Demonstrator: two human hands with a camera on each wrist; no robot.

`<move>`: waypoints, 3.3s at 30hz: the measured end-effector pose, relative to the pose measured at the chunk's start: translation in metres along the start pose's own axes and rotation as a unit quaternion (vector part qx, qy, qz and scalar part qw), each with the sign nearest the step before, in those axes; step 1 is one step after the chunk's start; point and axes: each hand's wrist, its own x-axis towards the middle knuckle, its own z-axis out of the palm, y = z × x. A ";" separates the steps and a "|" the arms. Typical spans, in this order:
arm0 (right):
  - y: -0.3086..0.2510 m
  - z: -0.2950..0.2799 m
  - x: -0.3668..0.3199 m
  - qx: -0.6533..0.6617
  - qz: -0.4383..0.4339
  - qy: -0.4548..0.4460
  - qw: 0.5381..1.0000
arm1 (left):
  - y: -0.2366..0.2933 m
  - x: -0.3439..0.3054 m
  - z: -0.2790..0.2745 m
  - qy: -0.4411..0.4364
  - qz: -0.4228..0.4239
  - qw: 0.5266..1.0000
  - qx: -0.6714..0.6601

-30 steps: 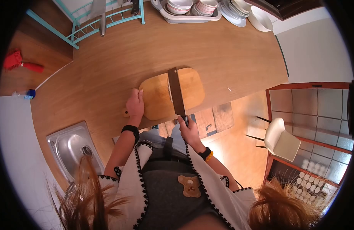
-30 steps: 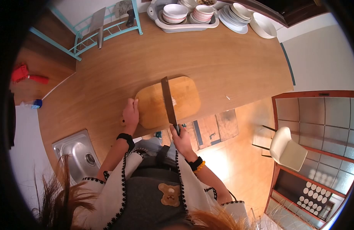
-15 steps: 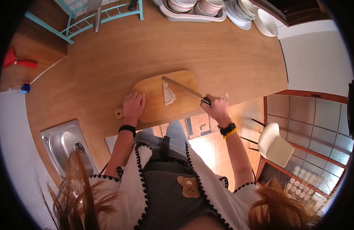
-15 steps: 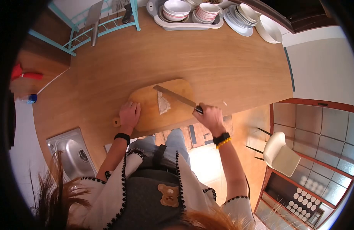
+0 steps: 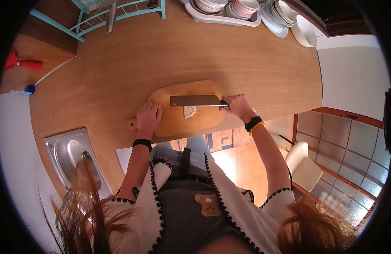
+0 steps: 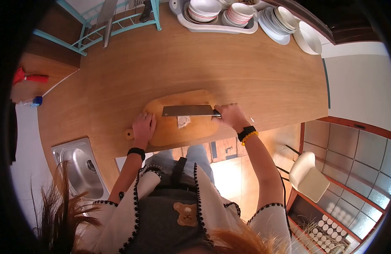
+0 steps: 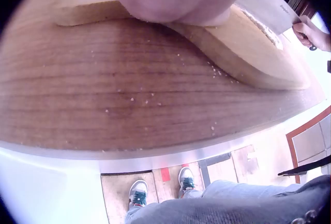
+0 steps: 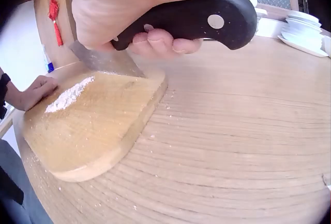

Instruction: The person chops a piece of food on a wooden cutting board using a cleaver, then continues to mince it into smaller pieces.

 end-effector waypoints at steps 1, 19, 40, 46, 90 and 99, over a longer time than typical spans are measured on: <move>-0.001 0.000 -0.005 -0.007 -0.008 -0.023 1.000 | -0.001 -0.001 0.001 -0.003 -0.003 1.000 0.002; -0.083 0.022 -0.093 0.235 0.286 0.117 0.922 | -0.002 0.002 0.004 -0.012 0.065 0.998 0.023; -0.197 0.070 -0.067 0.460 0.489 0.150 0.726 | -0.014 0.014 0.007 -0.006 0.168 0.985 -0.030; -0.203 0.056 -0.065 0.377 0.407 0.141 0.820 | -0.013 0.016 0.005 -0.005 0.166 0.985 -0.035; -0.189 0.062 -0.082 0.437 0.418 0.116 0.788 | -0.012 0.016 0.003 -0.022 0.163 0.986 -0.009; -0.175 0.057 -0.092 0.509 0.517 0.163 0.668 | -0.013 0.014 0.006 -0.021 0.158 0.987 -0.015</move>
